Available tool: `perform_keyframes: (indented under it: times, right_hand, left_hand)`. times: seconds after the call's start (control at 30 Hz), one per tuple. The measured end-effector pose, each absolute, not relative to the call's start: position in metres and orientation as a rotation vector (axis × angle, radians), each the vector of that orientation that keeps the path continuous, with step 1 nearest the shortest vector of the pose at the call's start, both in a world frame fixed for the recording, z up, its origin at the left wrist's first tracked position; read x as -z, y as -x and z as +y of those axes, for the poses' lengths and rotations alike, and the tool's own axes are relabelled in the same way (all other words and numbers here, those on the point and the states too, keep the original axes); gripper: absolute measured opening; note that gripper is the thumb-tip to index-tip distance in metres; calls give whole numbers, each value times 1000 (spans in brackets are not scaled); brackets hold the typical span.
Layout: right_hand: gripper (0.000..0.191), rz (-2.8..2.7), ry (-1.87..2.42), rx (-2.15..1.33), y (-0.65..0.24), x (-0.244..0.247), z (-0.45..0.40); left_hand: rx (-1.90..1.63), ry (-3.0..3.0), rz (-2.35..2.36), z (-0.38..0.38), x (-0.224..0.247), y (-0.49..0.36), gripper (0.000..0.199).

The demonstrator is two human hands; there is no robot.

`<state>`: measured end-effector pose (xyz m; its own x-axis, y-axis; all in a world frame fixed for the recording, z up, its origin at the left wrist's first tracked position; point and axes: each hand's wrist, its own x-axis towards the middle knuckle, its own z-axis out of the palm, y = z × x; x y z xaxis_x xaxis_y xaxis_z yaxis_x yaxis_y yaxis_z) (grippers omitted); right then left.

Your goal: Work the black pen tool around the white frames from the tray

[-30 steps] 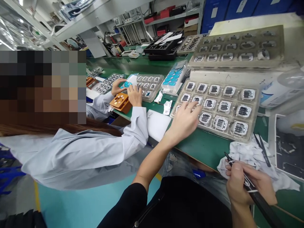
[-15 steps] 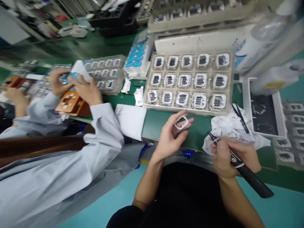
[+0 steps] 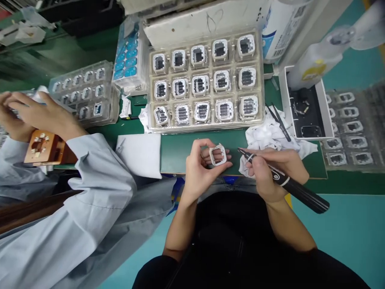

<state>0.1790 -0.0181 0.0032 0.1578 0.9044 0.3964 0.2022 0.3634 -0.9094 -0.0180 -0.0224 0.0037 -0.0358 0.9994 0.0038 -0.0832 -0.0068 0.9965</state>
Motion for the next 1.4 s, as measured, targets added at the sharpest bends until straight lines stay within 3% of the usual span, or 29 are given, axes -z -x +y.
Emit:
perform_keyframes:
  times: [0.13,0.53,0.7,0.9,1.4]
  right_hand:
    - [8,-1408,994,-740,-167,-24,-15]
    - [5,-1383,927,-592,-136,-3,-11]
    - [13,-1409,994,-564,-136,-8,-12]
    - [6,-1401,978,-578,-134,-10,-12]
    - [15,-1431,990,-562,-134,-20,-8]
  left_hand:
    - [-1252,-1190,1188,-21,-3,22,68]
    - [-1302,-1382,1279,-24,2,21,48]
    - [-1294,-1460,1381,-25,4,20,45]
    - [-1312,-1477,1389,-26,3,20,44]
    - [-1255,-1506,1506,-31,5,19,39]
